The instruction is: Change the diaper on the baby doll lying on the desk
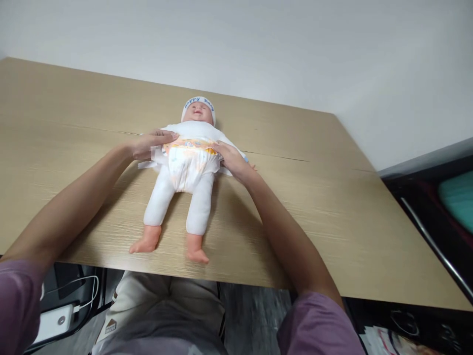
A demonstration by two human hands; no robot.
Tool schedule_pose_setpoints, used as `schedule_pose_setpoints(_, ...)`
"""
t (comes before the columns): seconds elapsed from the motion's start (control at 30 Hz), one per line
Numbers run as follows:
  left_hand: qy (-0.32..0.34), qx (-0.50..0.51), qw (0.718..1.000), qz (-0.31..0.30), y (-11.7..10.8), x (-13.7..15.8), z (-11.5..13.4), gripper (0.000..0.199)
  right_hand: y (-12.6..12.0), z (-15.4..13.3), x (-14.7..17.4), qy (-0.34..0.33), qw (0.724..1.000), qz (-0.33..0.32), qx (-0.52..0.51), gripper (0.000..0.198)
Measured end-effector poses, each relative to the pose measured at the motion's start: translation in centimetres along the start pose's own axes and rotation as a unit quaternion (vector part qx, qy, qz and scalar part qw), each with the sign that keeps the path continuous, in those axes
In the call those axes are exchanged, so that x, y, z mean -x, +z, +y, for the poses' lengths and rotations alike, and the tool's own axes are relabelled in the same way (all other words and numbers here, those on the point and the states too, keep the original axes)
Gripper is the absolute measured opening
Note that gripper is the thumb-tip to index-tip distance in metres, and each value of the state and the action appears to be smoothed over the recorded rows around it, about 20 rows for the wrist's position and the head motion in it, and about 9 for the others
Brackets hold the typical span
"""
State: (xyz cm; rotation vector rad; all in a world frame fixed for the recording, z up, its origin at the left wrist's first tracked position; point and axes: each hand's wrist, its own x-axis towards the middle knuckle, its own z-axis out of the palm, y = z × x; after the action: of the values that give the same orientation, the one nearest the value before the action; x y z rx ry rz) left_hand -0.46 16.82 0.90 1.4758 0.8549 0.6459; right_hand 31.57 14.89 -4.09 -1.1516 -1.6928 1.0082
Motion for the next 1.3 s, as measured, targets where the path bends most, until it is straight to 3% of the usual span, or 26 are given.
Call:
schedule_pose_setpoints(0.07,-0.018,0.001,1.0,0.0,0.2,0.3,0.5,0.064,-0.2,-0.3,1.3,0.025,0.999,0.008,-0.021,0.065)
schedule_pose_setpoints(0.13,-0.028,-0.008,1.0,0.009,0.1,0.5,1.0,0.062,-0.2,-0.3,3.1,0.029,0.997,0.071,0.009,0.064)
schedule_pose_setpoints(0.2,-0.034,-0.051,0.998,0.027,-0.2,0.6,1.6,0.056,-0.3,-0.2,5.2,0.01,0.985,0.143,0.096,0.052)
schedule_pose_setpoints(0.27,-0.046,-0.137,0.987,0.072,-0.5,0.8,2.3,0.047,-0.5,0.0,7.2,-0.02,0.964,0.168,0.203,0.034)
schedule_pose_setpoints(0.37,-0.009,-0.285,0.938,0.196,0.4,0.9,3.6,0.029,-1.1,0.2,9.1,-0.036,0.942,0.158,0.294,0.021)
schedule_pose_setpoints(0.47,0.145,-0.395,0.865,0.273,3.4,0.7,4.9,0.026,-1.4,0.2,9.4,0.006,0.939,0.153,0.308,0.019)
schedule_pose_setpoints(0.57,0.251,-0.462,0.822,0.219,7.6,0.3,5.9,0.031,-1.3,-0.1,8.9,0.055,0.939,0.158,0.3,0.022)
schedule_pose_setpoints(0.73,0.224,-0.537,0.807,0.099,11.9,-0.7,5.6,0.034,-0.9,-0.5,8.3,0.136,0.942,0.181,0.247,0.037)
schedule_pose_setpoints(0.87,0.177,-0.565,0.799,0.102,12.3,-0.9,4.4,0.043,-1.1,0.0,8.2,0.125,0.951,0.168,0.226,0.034)
schedule_pose_setpoints(1.0,0.173,-0.571,0.794,0.112,12.1,-0.8,4.0,0.051,-2.0,0.8,7.9,0.095,0.983,0.146,0.055,0.042)
schedule_pose_setpoints(1.1,0.171,-0.571,0.795,0.114,12.2,-0.8,4.0,0.053,-2.5,0.8,7.7,0.096,0.984,0.137,-0.057,0.046)
schedule_pose_setpoints(1.3,0.163,-0.573,0.795,0.115,12.3,-0.9,4.0,0.06,-1.6,-0.7,6.6,0.085,0.982,0.122,-0.116,0.047)
